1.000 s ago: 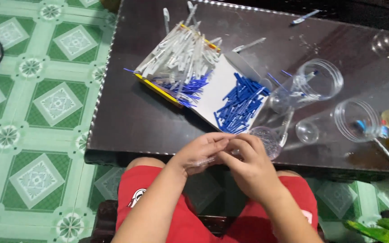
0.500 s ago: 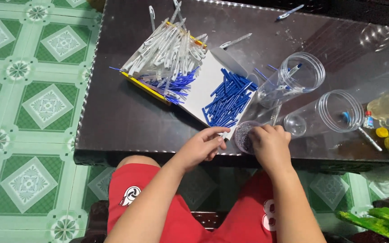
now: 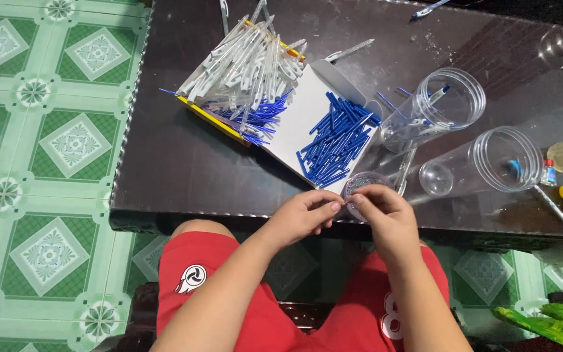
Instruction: Assembling ballpoint pens by inserting ink refills into clear plastic barrels and placing them in cups.
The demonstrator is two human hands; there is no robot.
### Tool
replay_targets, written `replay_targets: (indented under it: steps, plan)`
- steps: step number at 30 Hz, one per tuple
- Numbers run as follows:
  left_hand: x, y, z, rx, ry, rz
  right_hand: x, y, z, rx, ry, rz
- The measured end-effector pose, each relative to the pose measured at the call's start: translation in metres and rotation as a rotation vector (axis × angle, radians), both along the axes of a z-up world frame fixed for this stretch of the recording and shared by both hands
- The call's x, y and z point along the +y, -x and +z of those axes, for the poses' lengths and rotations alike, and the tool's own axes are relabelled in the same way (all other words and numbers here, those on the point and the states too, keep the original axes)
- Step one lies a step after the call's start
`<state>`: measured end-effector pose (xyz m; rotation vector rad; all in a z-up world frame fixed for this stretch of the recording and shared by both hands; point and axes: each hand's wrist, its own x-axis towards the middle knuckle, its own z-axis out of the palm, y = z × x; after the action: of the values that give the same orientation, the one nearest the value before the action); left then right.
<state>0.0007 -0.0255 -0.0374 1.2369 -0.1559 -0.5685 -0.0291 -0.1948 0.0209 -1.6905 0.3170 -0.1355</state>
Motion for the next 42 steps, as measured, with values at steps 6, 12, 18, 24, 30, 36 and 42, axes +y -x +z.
replay_targets:
  steps: [6, 12, 18, 24, 30, 36, 42]
  plan:
    - [0.003, -0.001, 0.006, -0.013, -0.034, 0.04, 0.006, -0.004, -0.001, -0.134, 0.119, 0.115]
    - [0.01, -0.007, -0.005, -0.004, -0.037, 0.115, 0.008, -0.02, 0.005, -0.186, 0.261, 0.328]
    - [0.013, -0.012, -0.011, 0.099, 0.051, 0.327, 0.055, -0.108, -0.011, -0.141, 0.045, 0.165]
    - [0.034, -0.021, 0.011, 0.207, 0.082, 0.419, 0.105, -0.182, -0.033, -0.141, 0.681, 0.254]
    - [0.03, -0.033, -0.011, 0.202, 0.086, 0.458, 0.107, -0.146, 0.013, -0.335, 0.657, 0.171]
    - [0.032, -0.028, 0.001, 0.117, 0.078, 0.415, 0.042, -0.085, 0.043, -0.676, 0.535, 0.114]
    - [0.033, -0.024, 0.006, -0.051, -0.163, 0.346, -0.003, -0.04, 0.042, -0.533, 0.343, 0.087]
